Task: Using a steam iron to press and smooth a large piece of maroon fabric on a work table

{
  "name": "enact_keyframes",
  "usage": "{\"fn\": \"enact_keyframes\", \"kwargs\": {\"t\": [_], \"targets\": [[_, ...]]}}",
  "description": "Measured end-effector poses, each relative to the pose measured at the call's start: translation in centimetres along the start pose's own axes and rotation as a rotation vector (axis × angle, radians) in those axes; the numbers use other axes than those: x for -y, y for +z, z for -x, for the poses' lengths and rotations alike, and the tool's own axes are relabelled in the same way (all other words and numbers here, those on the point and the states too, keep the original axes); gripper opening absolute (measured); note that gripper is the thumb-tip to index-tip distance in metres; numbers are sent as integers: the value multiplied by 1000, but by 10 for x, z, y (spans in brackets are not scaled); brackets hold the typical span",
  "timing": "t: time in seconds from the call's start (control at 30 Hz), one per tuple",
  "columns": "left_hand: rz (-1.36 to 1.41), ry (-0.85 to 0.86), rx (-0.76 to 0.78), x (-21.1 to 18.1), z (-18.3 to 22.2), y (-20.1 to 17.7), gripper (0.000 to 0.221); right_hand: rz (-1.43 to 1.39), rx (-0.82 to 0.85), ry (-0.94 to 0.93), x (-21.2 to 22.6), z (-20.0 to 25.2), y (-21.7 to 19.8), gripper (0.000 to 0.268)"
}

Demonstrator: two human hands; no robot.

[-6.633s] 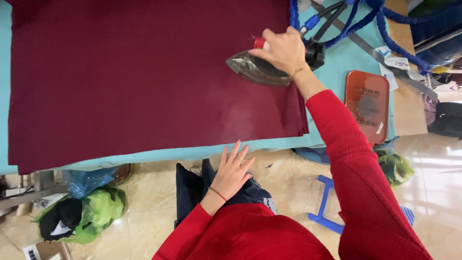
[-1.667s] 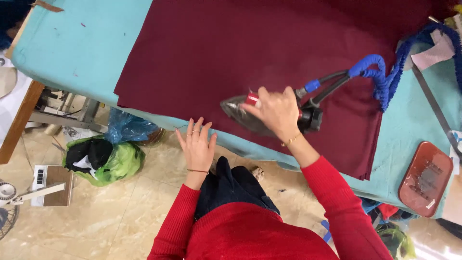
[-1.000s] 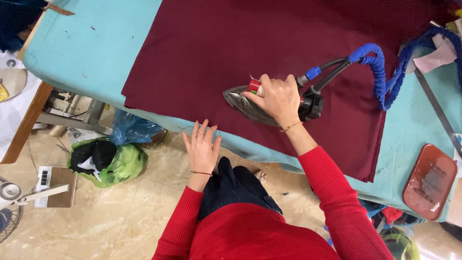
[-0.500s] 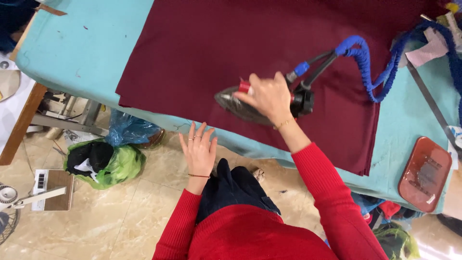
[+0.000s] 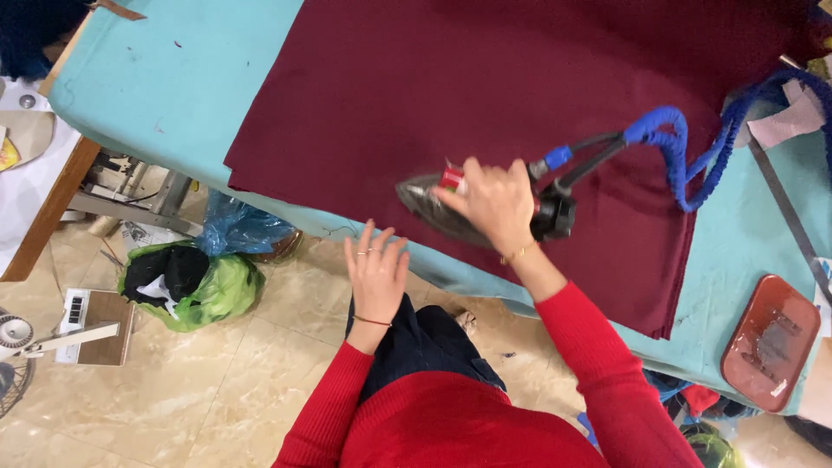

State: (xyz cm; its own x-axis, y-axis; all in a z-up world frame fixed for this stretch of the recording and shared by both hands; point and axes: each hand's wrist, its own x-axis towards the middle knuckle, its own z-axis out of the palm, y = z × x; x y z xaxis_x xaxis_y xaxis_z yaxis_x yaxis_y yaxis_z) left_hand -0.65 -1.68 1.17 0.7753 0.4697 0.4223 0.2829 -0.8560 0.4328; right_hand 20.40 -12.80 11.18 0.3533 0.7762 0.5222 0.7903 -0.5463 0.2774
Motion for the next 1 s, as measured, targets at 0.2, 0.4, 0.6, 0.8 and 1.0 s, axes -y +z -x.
{"fn": "enact_keyframes", "kwargs": {"t": [0.2,0.4,0.6,0.8,1.0], "targets": [[123,199,87,-35,13,9,25,14,-92,-32,-49,-41,56,68],[87,110,86,-33,3,-21,14,192,26,-43,-52,-47,63,73],[70,65,-42,-28,-1,-6,16,-44,131,35,-6,3,-4,63],[116,82,-61,-39,-19,9,14,-6,67,101,3,63,-46,61],[132,145,106,-64,-25,27,36,57,52,234,-41,34,-7,63]]}}
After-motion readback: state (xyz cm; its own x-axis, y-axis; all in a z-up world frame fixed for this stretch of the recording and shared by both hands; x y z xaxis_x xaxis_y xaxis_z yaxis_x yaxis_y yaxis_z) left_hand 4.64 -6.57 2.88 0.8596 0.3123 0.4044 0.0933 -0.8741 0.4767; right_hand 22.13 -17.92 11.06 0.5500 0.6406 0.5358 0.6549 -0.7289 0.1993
